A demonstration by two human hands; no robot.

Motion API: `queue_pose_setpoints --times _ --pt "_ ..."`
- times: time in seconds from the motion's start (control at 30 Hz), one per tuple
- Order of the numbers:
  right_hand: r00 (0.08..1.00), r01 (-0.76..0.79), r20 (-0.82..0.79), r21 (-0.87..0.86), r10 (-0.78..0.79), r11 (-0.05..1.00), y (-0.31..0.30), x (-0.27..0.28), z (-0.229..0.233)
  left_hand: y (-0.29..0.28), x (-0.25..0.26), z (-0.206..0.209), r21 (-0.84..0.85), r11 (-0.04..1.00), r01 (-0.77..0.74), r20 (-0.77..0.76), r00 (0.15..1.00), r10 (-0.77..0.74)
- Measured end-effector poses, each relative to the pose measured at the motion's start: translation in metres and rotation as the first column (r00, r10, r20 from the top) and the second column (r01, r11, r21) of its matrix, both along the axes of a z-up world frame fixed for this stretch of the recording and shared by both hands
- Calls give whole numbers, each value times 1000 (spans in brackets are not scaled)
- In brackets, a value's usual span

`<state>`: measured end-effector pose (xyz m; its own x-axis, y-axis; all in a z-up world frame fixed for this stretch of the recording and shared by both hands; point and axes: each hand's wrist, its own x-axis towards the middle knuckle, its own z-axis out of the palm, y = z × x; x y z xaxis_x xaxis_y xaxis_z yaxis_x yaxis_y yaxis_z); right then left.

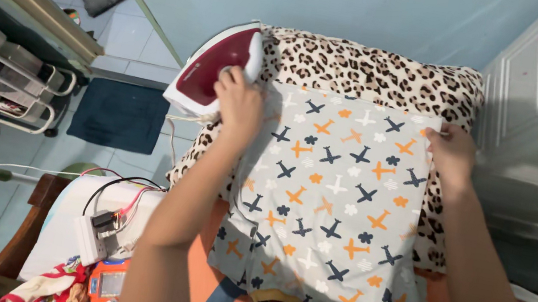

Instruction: The person irons several children's shirts on a leopard-print ironing board. They smooth each shirt, iron the front and back, and flip the garments to cover all areas. The shirts include a Powerpuff Girls patterned shirt, a teal shirt with text, and a white shirt with airplane graphics.

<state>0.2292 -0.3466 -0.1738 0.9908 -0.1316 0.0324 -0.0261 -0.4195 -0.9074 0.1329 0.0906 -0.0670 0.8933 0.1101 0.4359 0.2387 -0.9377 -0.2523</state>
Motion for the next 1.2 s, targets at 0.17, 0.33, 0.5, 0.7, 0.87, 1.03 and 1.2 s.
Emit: queue_pose_setpoints --times 0.17,0.33,0.5,0.7,0.87,1.03,1.2 --pt "1000 19 -21 -34 -20 999 9 -10 18 -35 -4 -8 -71 997 -19 -149 989 8" --pt "997 12 73 68 -17 998 12 -8 33 -21 10 -9 -101 994 -32 101 994 42" --pt "961 -59 277 101 30 993 2 15 72 3 40 12 -200 972 126 327 943 -55" --pt "906 -91 423 167 12 982 6 69 104 -9 109 19 -167 950 264 473 867 -158" --pt "770 42 636 -137 55 990 3 129 58 -22 154 0 6 958 285 454 853 -257" --pt "699 260 639 -646 321 718 43 100 34 -12 139 5 -46 901 432 375 843 -385" --pt "765 -354 325 -509 556 785 164 -27 67 29 67 38 -87 880 467 540 764 -352"
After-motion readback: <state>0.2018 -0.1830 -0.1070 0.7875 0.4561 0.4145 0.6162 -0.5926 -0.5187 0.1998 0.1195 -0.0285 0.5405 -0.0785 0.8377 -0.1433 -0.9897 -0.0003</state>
